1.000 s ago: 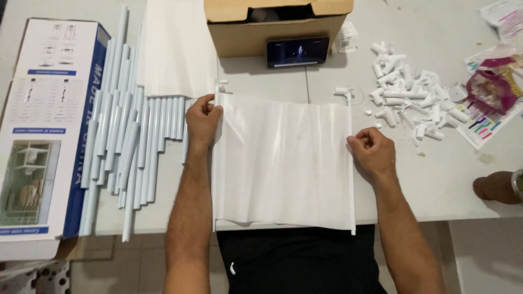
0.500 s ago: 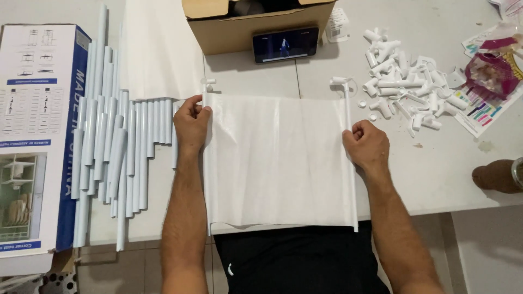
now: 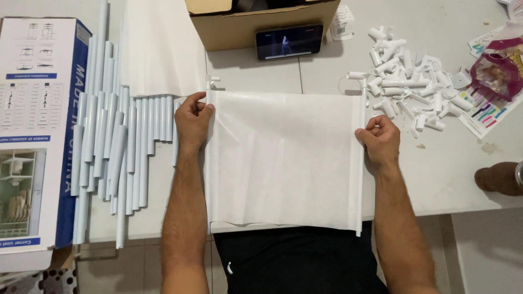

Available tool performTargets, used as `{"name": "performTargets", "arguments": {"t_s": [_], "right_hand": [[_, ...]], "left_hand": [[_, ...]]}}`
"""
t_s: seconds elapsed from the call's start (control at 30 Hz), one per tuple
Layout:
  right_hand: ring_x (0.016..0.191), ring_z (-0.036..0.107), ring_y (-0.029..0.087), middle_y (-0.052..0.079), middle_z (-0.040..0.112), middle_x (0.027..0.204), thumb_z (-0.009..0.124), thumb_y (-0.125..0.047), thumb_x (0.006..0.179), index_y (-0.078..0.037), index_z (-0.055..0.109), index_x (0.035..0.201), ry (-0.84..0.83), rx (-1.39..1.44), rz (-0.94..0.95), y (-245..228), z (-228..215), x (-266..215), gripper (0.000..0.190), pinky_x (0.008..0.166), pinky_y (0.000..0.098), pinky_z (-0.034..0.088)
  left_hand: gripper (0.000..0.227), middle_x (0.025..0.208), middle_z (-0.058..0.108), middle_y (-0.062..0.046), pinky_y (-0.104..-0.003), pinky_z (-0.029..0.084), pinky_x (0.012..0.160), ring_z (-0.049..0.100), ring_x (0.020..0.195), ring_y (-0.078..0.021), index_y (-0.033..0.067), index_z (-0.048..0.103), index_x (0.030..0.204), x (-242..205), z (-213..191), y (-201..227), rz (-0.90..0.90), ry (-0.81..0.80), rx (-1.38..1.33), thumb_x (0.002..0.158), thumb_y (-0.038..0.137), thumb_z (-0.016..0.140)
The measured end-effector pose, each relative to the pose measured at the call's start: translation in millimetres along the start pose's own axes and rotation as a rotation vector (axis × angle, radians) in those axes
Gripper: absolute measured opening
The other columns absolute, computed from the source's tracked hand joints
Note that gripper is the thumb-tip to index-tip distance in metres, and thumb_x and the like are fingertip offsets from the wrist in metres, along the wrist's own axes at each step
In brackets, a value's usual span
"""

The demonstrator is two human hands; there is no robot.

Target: Unboxing and beginning the assembly of a shoe rack by sorting poles and threading them through fabric shelves.

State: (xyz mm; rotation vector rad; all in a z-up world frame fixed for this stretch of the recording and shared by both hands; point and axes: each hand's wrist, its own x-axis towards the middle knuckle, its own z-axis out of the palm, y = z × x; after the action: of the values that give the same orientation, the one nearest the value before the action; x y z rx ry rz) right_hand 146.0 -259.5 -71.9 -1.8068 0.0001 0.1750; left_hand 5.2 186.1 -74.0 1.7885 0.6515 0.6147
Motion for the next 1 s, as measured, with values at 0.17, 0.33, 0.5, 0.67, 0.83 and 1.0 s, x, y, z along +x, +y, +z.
{"name": "performTargets", "arguments": {"t_s": [0.17, 0.33, 0.5, 0.67, 0.83, 1.0], "right_hand": [[0.051, 0.051, 0.011, 0.007, 0.058, 0.062, 0.078, 0.002, 0.080, -0.010, 0.052, 0.093, -0.034, 0.059, 0.000, 3.6, -5.2, 5.9, 0.031, 0.050, 0.0244, 0.039], [0.052, 0.051, 0.009, 0.005, 0.056, 0.062, 0.088, 0.002, 0.076, -0.010, 0.047, 0.091, -0.065, 0.131, -0.039, 8.5, -8.4, 8.0, 0.045, 0.051, 0.0218, 0.041], [0.051, 0.046, 0.007, 0.004, 0.050, 0.058, 0.090, 0.000, 0.075, -0.010, 0.048, 0.087, -0.019, 0.102, -0.064, 7.8, -0.7, 3.3, 0.045, 0.050, 0.0199, 0.039], [0.051, 0.045, 0.006, 0.002, 0.049, 0.057, 0.089, -0.002, 0.077, -0.010, 0.048, 0.086, -0.005, 0.072, -0.071, 7.7, 2.0, 3.0, 0.042, 0.049, 0.0187, 0.038], [0.051, 0.043, 0.006, 0.000, 0.047, 0.058, 0.074, 0.001, 0.086, -0.010, 0.052, 0.087, 0.021, 0.112, -0.065, -7.2, 1.2, -3.1, 0.025, 0.048, 0.0190, 0.035], [0.050, 0.045, 0.008, 0.003, 0.047, 0.057, 0.070, 0.005, 0.082, -0.009, 0.053, 0.089, -0.008, 0.175, -0.071, 1.0, -3.1, -2.0, 0.022, 0.049, 0.0211, 0.037]], "left_hand": [[0.036, 0.080, 0.068, -0.008, -0.031, 0.051, 0.065, 0.061, 0.071, -0.0150, 0.0049, 0.075, 0.119, 0.8, -0.7, 3.4, -0.009, 0.002, -0.001, 0.083, 0.010, 0.073], [0.035, 0.078, 0.067, -0.007, -0.029, 0.051, 0.064, 0.060, 0.070, -0.0134, 0.0061, 0.075, 0.119, 0.2, -0.7, 4.1, -0.014, -0.017, -0.006, 0.083, 0.009, 0.074], [0.037, 0.079, 0.068, -0.007, -0.029, 0.052, 0.064, 0.061, 0.070, -0.0133, 0.0079, 0.075, 0.120, -0.3, -1.2, 5.8, -0.018, -0.035, -0.029, 0.083, 0.008, 0.074], [0.037, 0.079, 0.068, -0.007, -0.029, 0.051, 0.063, 0.060, 0.069, -0.0125, 0.0077, 0.074, 0.120, 1.4, -2.6, 1.4, -0.011, -0.050, -0.054, 0.083, 0.010, 0.075], [0.037, 0.079, 0.068, -0.007, -0.028, 0.051, 0.063, 0.060, 0.070, -0.0126, 0.0067, 0.074, 0.120, 0.9, -3.6, 2.5, -0.025, -0.036, -0.052, 0.083, 0.010, 0.074], [0.036, 0.078, 0.068, -0.007, -0.028, 0.051, 0.062, 0.061, 0.069, -0.0126, 0.0068, 0.074, 0.119, 3.3, -4.3, -4.1, -0.011, -0.032, -0.059, 0.083, 0.009, 0.074]]}}
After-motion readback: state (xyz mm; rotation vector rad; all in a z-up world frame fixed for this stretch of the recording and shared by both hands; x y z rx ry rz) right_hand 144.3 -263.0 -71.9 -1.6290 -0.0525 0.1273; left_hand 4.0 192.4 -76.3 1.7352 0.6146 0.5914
